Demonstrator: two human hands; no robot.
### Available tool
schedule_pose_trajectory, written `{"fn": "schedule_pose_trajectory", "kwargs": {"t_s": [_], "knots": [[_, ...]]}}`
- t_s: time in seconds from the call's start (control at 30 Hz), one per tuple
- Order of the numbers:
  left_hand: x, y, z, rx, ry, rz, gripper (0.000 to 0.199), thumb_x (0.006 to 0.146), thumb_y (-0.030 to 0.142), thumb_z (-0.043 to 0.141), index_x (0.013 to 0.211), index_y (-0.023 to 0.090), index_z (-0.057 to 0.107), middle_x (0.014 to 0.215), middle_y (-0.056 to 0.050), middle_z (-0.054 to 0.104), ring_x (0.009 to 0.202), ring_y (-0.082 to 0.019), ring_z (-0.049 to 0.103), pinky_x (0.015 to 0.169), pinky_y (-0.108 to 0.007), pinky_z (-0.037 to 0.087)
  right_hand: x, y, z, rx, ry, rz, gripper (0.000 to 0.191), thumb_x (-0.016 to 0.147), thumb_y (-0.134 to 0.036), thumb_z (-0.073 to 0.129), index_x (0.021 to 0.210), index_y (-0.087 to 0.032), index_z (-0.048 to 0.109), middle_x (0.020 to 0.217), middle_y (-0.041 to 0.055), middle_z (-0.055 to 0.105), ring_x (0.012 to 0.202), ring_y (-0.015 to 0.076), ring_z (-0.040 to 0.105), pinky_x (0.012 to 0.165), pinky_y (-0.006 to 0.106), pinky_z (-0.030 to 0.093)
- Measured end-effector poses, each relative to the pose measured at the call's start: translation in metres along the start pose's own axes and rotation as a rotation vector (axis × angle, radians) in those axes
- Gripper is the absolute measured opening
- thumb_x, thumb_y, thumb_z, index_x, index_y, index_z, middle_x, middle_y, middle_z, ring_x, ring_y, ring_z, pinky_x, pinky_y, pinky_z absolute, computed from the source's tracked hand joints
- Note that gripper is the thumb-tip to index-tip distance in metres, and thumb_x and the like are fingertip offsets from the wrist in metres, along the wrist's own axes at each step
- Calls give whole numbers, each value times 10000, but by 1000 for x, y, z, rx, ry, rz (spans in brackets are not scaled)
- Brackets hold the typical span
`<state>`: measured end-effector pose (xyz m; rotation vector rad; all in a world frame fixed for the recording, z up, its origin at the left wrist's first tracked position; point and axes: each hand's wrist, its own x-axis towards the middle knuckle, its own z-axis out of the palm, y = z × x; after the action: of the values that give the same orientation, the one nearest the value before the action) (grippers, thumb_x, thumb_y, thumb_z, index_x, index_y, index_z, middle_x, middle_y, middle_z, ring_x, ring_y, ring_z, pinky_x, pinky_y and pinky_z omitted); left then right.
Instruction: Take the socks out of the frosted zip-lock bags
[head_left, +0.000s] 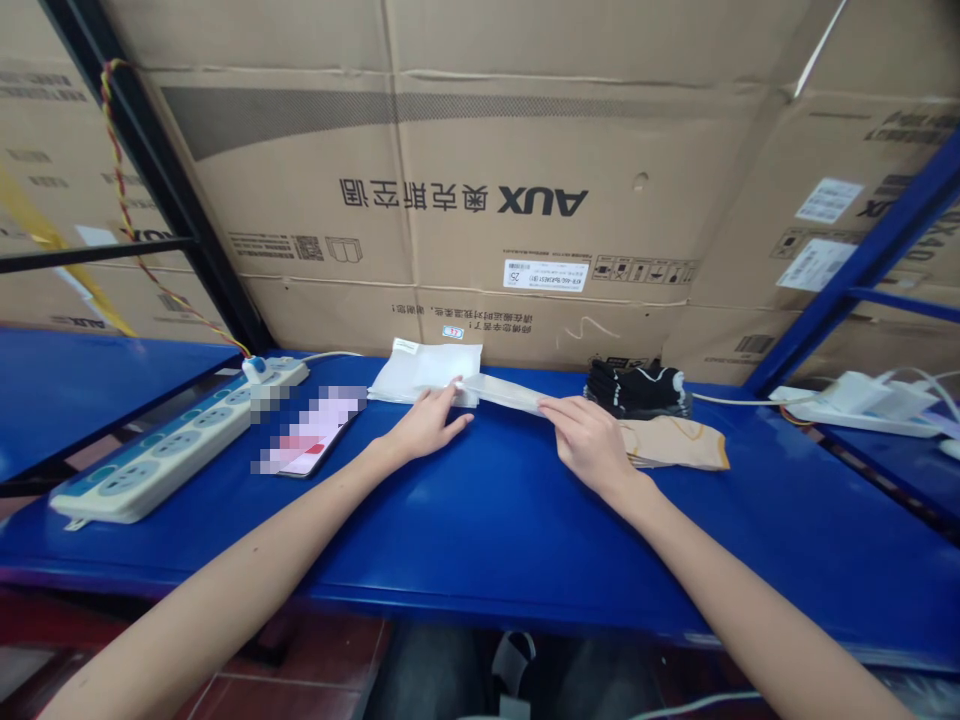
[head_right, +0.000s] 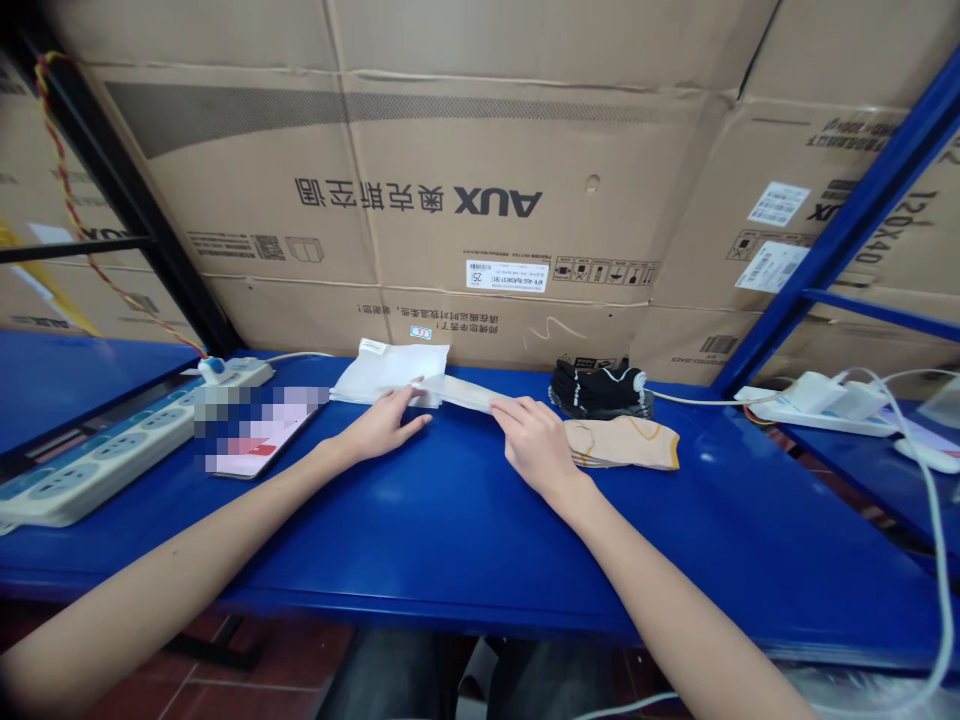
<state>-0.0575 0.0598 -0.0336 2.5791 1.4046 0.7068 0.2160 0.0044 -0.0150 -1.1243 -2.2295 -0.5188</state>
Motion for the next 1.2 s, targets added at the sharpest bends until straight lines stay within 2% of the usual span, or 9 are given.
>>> {"fn": "schedule_pose_trajectory", "kwargs": {"t_s": [0.1, 0.23, 0.3, 0.4, 0.5, 0.63, 0.83, 1.07, 1.2], "knots": [[1, 1, -2, -166, 124, -46, 709, 873, 413, 574, 1458, 123, 298, 1363, -192, 542, 1256, -304, 522, 1045, -465, 403, 0, 0, -2, 39, 27, -84, 414, 841, -14, 409, 1050, -161, 735, 1104, 76, 731, 972, 217, 640, 860, 344, 528], [7, 3, -2, -370, 233, 60, 457, 843, 357, 615, 1259, 168, 601, 1293, -115, 618, 1214, -259, 570, 1050, -414, 434, 0, -1, -4, 103, 18, -125, 426, 854, -17, 386, 1099, -161, 702, 1103, 82, 726, 992, 207, 644, 870, 336, 522], [9, 4, 1, -424, 215, 61, 302, 843, 299, 596, 1093, 174, 711, 1238, -104, 655, 1139, -254, 623, 986, -401, 496, 1, -2, -2, 117, -25, -91, 444, 844, -14, 382, 1156, -159, 663, 1134, 89, 710, 1032, 209, 638, 902, 349, 512], [9, 5, 8, -417, 190, 51, 241, 833, 213, 574, 987, 188, 758, 1186, -93, 686, 1070, -254, 663, 952, -417, 522, 1, -2, 1, 68, -142, -9, 449, 826, -60, 453, 1242, -149, 595, 1287, 124, 623, 1164, 259, 574, 979, 420, 473], [6, 9, 12, -386, 169, 110, 240, 835, 173, 572, 974, 202, 765, 1184, -81, 691, 1077, -259, 664, 974, -432, 511, 0, 0, 5, -43, -312, 88, 507, 787, -114, 549, 1294, -118, 545, 1403, 171, 518, 1277, 327, 476, 1027, 484, 429], [2, 16, 12, -370, 124, 169, 249, 867, 178, 563, 1022, 213, 755, 1204, -81, 681, 1084, -268, 665, 958, -430, 525, -4, 1, 12, -137, -445, 158, 590, 770, -10, 465, 1360, -33, 472, 1397, 209, 519, 1300, 311, 468, 1056, 427, 411], [-1, 27, 10, -389, 166, 290, 256, 923, 217, 525, 1070, 206, 734, 1263, -93, 643, 1122, -268, 646, 964, -436, 528, -4, -5, 18, -197, -404, 204, 646, 755, 27, 435, 1398, -33, 446, 1427, 202, 494, 1297, 324, 472, 1057, 438, 402], [-8, 45, -5, -137, 385, 457, 230, 951, 193, 506, 1082, 221, 693, 1285, -119, 610, 1214, -245, 566, 1006, -458, 481, 6, -9, 14, -183, -302, 235, 651, 791, -1, 418, 1423, -147, 463, 1444, 99, 500, 1284, 298, 487, 982, 423, 492], [-7, 35, -18, -54, 285, 436, 338, 874, 226, 620, 1211, 221, 629, 1391, -138, 513, 1299, -292, 474, 1059, -508, 416, 9, -10, 19, -124, -361, 206, 677, 780, 23, 404, 1425, -175, 467, 1462, 70, 482, 1328, 264, 458, 993, 392, 499]]}}
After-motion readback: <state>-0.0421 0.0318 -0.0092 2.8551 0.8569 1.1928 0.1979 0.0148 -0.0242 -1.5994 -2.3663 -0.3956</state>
